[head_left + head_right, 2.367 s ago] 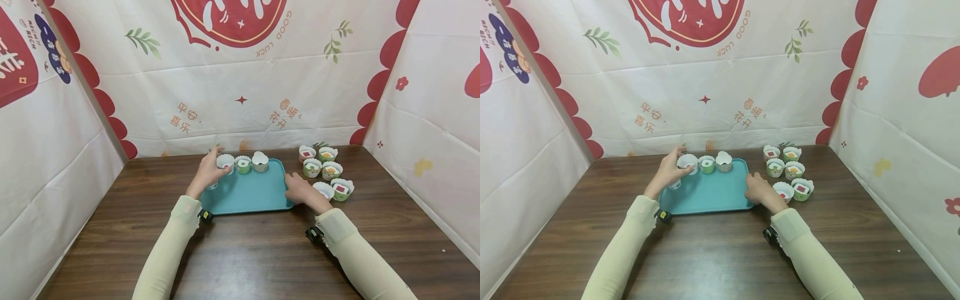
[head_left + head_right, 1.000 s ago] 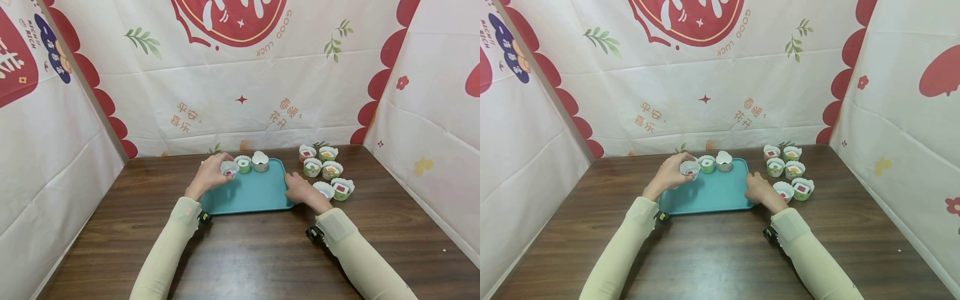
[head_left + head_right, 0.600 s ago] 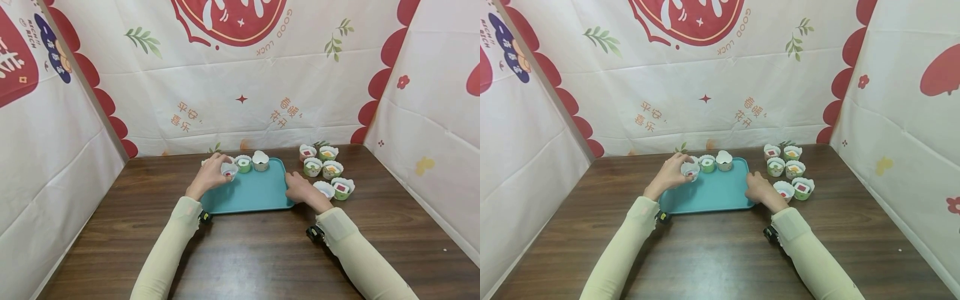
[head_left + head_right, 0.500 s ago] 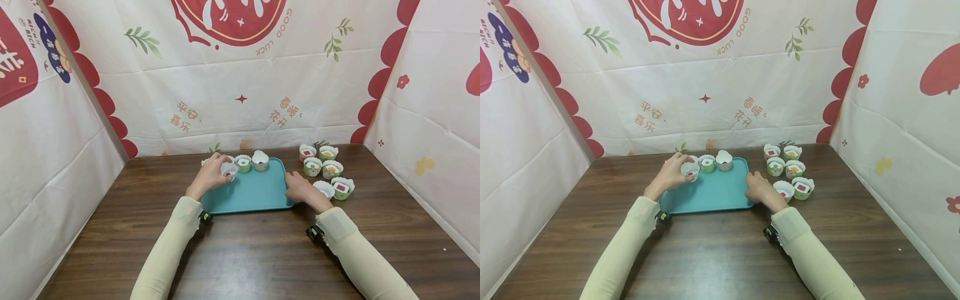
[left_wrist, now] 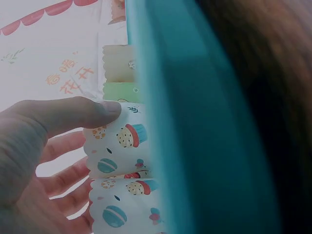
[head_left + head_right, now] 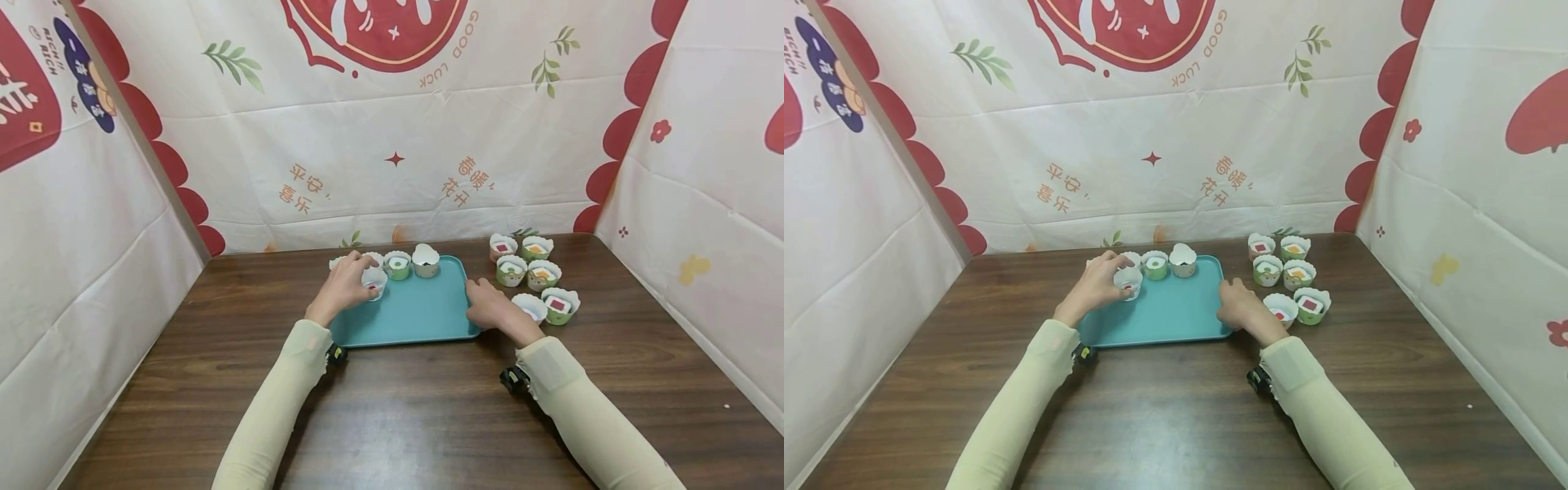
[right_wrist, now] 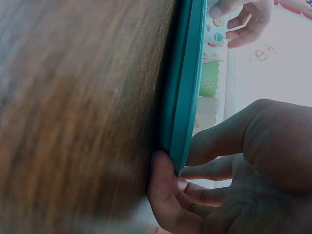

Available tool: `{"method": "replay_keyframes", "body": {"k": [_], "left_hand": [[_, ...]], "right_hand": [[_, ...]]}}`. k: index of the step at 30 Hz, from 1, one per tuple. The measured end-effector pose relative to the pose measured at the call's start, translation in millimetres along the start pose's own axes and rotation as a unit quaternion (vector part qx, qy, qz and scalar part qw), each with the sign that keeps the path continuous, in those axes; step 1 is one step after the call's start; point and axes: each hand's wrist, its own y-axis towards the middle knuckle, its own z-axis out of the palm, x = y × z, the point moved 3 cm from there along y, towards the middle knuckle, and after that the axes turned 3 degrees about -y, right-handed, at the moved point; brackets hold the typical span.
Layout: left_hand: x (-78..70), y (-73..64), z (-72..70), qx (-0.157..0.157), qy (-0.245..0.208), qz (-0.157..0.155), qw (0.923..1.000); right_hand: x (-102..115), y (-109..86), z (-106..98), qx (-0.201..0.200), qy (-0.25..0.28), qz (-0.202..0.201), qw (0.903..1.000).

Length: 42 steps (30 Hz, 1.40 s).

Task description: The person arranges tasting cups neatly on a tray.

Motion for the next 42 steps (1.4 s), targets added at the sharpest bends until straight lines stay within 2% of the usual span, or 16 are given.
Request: {"method": "replay_keyframes", "body": {"k": [16,27,42], "left_hand": [[1.3,-1.1,1.0,-0.006,0.019,0.003,0.9998],[-3.6,-2.1,-2.1,-0.003,0.042,0.012,0.999],[-2.0,-7.6,-5.1,0.005,0.017,-0.012,0.9998]], "right_hand": [[2.4,-0.9,-1.0,0.003,0.003,0.004,1.0],[2.0,-2.5,-2.7,-0.005,-0.004,-0.009,0.9999],[1.9,-1.8,-2.2,0.002,-0.001,-0.005,1.0]]}}
